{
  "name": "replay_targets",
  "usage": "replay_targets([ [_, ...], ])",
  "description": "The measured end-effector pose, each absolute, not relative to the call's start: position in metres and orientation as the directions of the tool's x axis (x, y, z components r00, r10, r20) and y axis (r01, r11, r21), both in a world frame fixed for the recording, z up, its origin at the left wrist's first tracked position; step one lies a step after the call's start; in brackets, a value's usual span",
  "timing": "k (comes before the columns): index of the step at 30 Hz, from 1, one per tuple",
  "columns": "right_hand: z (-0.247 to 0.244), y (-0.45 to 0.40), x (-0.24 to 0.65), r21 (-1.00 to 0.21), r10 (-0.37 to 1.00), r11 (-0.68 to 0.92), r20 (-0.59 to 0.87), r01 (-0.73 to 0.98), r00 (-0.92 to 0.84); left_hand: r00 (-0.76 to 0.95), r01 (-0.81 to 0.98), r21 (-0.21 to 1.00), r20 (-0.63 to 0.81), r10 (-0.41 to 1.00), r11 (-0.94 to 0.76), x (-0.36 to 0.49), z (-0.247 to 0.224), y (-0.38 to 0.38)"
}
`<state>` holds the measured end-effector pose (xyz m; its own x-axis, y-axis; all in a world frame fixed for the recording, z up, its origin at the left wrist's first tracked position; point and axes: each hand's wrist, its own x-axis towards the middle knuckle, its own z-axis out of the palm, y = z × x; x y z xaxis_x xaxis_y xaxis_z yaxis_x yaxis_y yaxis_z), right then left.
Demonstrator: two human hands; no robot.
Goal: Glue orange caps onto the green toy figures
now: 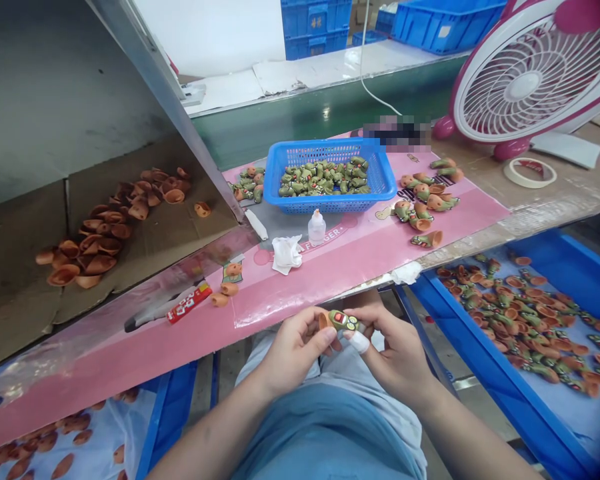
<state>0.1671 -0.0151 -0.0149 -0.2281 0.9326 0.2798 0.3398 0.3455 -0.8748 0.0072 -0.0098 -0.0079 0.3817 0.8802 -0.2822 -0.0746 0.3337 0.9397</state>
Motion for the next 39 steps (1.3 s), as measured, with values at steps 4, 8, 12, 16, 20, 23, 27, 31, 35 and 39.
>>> replay_targets([
  [4,-0.024,0.001,0.176,-0.918,0.972,0.228,0.197,0.325,-0.124,0.365,-0.004,0.946,-0.3,0.881,0.324,0.001,-0.018,-0.009],
  [8,-0.03,0.025,0.19,-0.946,0.99,0.125,0.14,0.3,0.031,0.331,0.053,0.94,-0.334,0.883,0.336,-0.004,-0.027,-0.005],
  [12,-0.02,0.019,0.184,-0.95,0.986,0.162,0.145,0.266,-0.083,0.31,0.024,0.952,-0.299,0.903,0.307,0.001,-0.019,-0.005],
  [16,-0.009,0.002,0.17,-0.897,0.936,0.332,0.273,0.294,-0.223,0.331,-0.057,0.956,-0.255,0.908,0.289,0.012,-0.014,-0.006],
  [20,-0.01,-0.005,0.166,-0.834,0.904,0.421,0.355,0.356,-0.237,0.307,-0.157,0.924,-0.29,0.907,0.349,0.019,-0.017,-0.009],
  [23,-0.012,-0.007,0.167,-0.785,0.88,0.469,0.374,0.405,-0.293,0.249,-0.206,0.913,-0.299,0.921,0.352,0.022,-0.019,-0.011],
  [27,-0.009,-0.005,0.168,-0.723,0.859,0.502,0.353,0.474,-0.37,0.19,-0.187,0.938,-0.255,0.948,0.29,0.025,-0.019,-0.013],
  [31,0.002,0.003,0.169,-0.609,0.811,0.541,0.195,0.58,-0.551,0.174,-0.115,0.966,-0.209,0.962,0.231,0.023,-0.015,-0.013],
  [35,0.007,0.004,0.167,-0.439,0.749,0.653,0.246,0.618,-0.616,0.196,0.089,0.975,-0.217,0.956,0.203,0.017,-0.014,-0.009],
  [39,0.005,-0.004,0.162,-0.333,0.73,0.683,0.336,0.65,-0.595,0.158,0.261,0.952,-0.204,0.966,0.159,0.014,-0.014,-0.008],
])
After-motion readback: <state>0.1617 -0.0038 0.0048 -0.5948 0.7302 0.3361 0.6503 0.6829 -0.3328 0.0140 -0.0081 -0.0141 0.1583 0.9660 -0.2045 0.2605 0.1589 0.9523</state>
